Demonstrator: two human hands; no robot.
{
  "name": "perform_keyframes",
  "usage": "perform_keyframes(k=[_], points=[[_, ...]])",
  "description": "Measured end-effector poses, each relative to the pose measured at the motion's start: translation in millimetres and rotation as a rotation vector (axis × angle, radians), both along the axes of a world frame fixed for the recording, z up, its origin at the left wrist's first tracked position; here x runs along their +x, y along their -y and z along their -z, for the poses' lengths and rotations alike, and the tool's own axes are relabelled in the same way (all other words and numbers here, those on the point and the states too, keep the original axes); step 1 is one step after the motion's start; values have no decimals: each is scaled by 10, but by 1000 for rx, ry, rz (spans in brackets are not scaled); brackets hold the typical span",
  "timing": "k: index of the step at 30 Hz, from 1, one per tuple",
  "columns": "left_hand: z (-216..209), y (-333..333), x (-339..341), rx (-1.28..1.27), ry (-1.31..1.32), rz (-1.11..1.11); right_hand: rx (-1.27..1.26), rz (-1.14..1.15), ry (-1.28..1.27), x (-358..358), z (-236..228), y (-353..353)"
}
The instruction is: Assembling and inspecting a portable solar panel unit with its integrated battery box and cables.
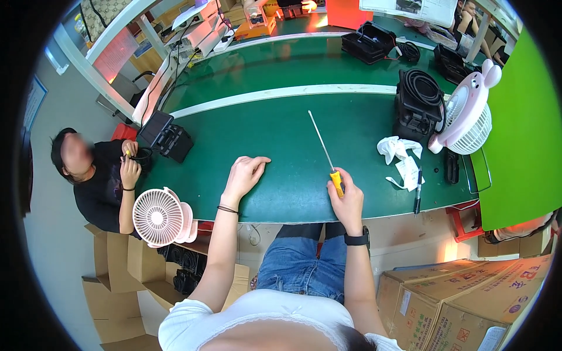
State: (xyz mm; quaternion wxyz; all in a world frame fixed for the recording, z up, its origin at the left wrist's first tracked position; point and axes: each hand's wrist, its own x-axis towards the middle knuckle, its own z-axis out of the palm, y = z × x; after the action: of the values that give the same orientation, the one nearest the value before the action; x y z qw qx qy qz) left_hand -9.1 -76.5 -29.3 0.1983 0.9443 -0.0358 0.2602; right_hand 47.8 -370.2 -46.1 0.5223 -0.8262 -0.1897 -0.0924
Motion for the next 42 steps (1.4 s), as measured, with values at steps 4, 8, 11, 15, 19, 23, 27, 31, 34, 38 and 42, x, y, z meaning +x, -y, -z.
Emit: perform_keyframes(k=[4,8,11,15,19,23,27,31,34,38,42], points=[[4,-5,2,-1,-1,9,-23,-6,-42,-11,-24,7],[2,-2,9,-2,-2,2,-10,-10,-38,-1,-2,11],[-5,-2,7,-4,-1,2,-5,-12,-24,-3,-14,7],[-4,-8,4,-6,5,9,-6,-11,-42,2,-2,2],[4,-7,1,10,-5,2,-7,-4,-41,0,4,3],[26,-23,0,5,-20,-1,-13,-3,-26,-1,5,2],[21,-28,-1,14,-49,-12,4,-2,-6,1,-16,-4],[23,-29,3,14,-32,-2,-4,-1,-7,7,-9,0],[17,-28,-5,14,-37,-3,-5,-2,-18,1,-14,-3],[2,-21,-12,10,-61,-15,3,-4,-18,-2,-5,1],[0,-13,-20,6,-26,-3,35,-9,-16,-7,22,-3]])
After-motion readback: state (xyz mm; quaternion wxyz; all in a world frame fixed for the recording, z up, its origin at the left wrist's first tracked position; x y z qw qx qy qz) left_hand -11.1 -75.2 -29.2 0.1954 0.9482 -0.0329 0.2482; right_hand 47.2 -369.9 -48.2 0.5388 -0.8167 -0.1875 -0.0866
